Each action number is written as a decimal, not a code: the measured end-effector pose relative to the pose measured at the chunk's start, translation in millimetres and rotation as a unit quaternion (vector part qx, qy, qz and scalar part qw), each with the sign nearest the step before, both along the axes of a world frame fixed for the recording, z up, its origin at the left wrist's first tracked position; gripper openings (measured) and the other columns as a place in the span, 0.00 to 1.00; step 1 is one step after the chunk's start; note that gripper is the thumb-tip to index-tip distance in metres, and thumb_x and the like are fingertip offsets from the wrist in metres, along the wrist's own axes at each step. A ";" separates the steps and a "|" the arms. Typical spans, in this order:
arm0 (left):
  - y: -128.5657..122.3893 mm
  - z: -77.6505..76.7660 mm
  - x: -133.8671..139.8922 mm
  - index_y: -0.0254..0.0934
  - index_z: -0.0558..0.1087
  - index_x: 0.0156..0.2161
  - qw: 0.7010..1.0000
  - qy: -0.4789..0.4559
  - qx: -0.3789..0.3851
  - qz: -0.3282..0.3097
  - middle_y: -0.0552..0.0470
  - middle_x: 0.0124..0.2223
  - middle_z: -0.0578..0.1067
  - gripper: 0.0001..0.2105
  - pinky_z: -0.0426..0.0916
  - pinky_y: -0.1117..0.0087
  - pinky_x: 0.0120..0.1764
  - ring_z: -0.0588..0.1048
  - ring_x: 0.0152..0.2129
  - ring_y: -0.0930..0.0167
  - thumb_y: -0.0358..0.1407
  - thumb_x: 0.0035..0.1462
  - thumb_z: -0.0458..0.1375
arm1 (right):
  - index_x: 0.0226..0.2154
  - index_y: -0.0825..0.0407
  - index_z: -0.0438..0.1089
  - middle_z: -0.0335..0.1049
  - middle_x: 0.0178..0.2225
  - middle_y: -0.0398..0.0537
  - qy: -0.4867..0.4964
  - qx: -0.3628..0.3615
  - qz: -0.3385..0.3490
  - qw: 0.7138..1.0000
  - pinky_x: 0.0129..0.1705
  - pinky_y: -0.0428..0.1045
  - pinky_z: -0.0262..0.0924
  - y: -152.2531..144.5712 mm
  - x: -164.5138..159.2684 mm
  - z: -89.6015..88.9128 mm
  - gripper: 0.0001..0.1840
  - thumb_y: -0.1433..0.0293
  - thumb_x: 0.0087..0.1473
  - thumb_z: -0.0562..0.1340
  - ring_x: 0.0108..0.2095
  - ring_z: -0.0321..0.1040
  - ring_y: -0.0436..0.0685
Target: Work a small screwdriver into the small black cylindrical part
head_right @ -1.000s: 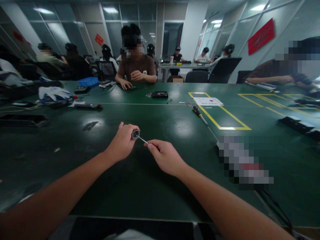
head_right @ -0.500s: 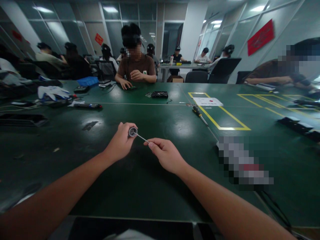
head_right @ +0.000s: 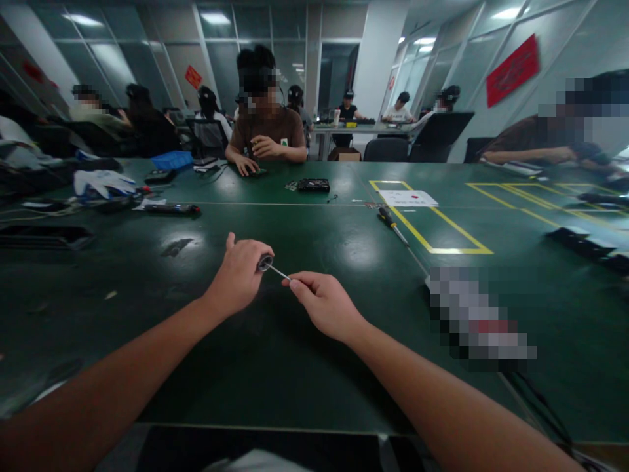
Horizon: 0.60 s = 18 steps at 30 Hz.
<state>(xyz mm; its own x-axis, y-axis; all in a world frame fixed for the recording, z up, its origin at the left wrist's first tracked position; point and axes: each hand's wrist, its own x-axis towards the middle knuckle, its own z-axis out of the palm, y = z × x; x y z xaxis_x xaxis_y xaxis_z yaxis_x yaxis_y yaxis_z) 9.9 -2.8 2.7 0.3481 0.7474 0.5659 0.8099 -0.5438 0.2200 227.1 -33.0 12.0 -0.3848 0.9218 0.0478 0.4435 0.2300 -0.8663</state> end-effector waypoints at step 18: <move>3.3 -3.7 -4.9 0.40 0.67 0.45 0.997 -0.060 -0.038 0.015 0.50 0.44 0.74 0.10 0.47 0.39 0.65 0.71 0.45 0.63 0.25 0.63 0.51 | 0.47 0.51 0.73 0.60 0.26 0.39 0.027 -0.041 0.037 0.998 0.30 0.48 0.55 8.0 0.6 -13.4 0.15 0.62 0.67 0.55 0.26 0.59 0.51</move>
<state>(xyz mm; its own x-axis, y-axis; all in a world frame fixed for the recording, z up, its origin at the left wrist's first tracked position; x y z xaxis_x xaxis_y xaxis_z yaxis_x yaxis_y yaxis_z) 5.0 0.5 -1.0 0.2580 0.7986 0.5437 0.7904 -0.4981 0.3566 227.7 -25.0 -1.5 -0.4506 0.8927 -0.0045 0.3806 0.1876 -0.9055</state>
